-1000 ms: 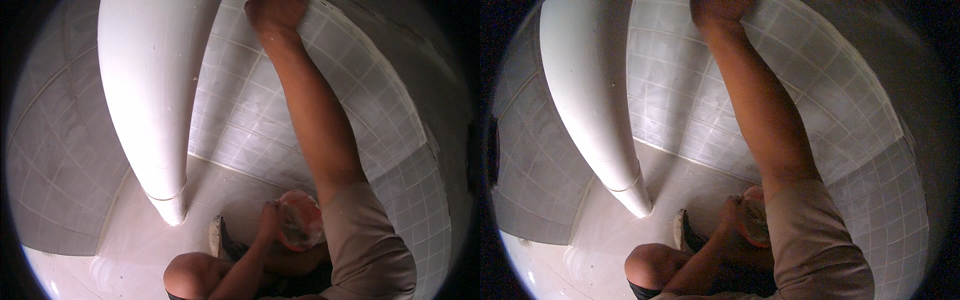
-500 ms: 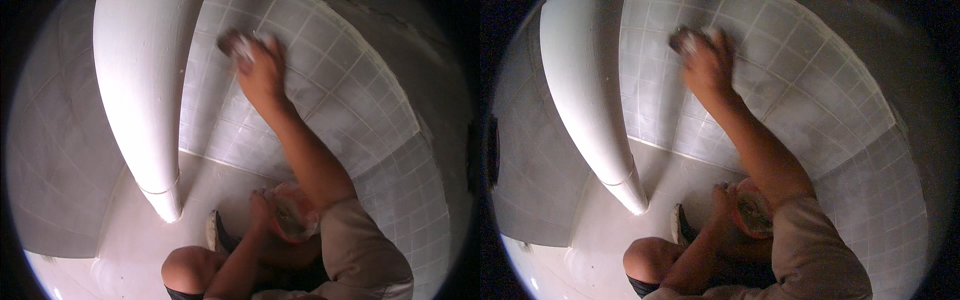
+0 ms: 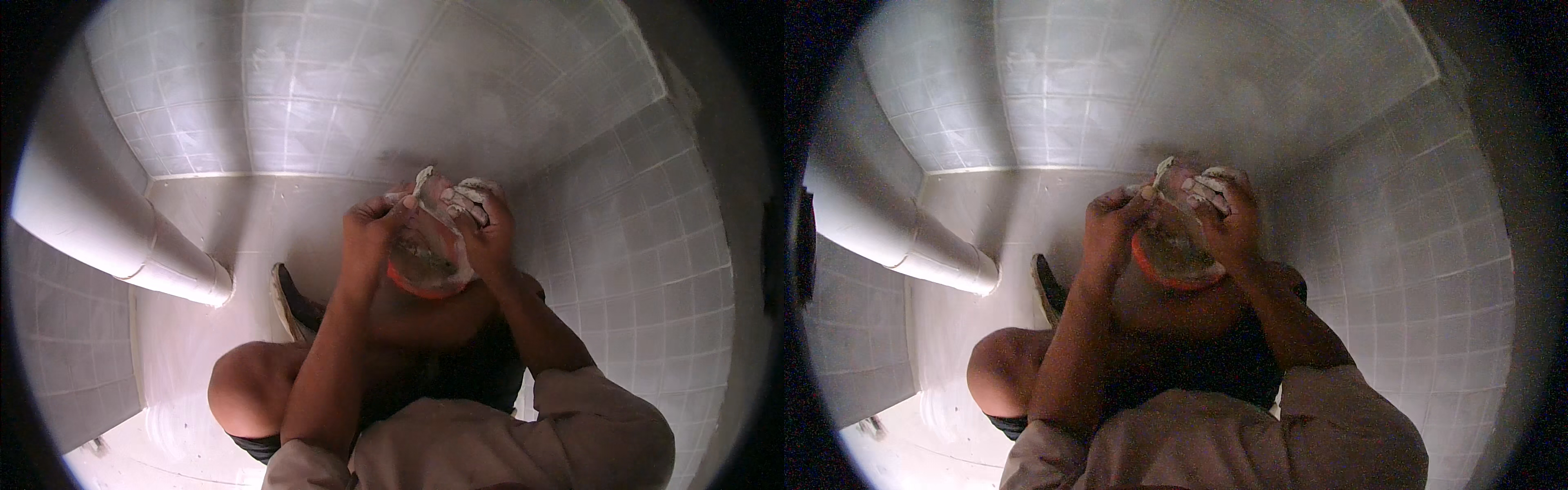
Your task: The person applies grout to the corners and joints of a tiled wall section using a plastic spreader and their fingers, taking material from a bucket.
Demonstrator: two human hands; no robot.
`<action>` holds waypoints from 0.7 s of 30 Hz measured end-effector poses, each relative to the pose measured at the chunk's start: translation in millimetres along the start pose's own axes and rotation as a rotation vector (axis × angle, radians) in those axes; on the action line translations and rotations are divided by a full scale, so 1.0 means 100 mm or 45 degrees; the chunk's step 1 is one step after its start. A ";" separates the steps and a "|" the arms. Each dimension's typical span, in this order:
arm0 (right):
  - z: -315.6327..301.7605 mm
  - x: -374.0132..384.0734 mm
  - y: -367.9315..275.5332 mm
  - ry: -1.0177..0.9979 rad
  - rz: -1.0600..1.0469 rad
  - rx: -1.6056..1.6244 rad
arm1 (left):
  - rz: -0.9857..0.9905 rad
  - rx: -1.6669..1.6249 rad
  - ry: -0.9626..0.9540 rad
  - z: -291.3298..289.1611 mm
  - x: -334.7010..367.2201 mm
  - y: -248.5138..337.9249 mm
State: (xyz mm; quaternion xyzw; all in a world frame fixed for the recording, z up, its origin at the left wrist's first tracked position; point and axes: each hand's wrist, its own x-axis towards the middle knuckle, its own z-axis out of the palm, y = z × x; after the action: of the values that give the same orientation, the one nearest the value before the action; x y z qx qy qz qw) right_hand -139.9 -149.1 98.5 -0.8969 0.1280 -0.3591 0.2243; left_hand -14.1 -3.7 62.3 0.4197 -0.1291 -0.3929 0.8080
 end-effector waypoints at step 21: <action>-0.56 -0.37 0.45 -0.512 1.121 0.355 | 0.115 1.161 0.018 -0.04 0.19 -0.66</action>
State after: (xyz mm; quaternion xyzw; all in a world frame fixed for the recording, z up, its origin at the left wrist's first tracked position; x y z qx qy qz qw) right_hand -208.2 -191.1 90.2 -0.7707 0.3992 -0.0644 0.4924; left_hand -34.0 -37.8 6.5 0.7291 -0.3016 -0.2575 0.5578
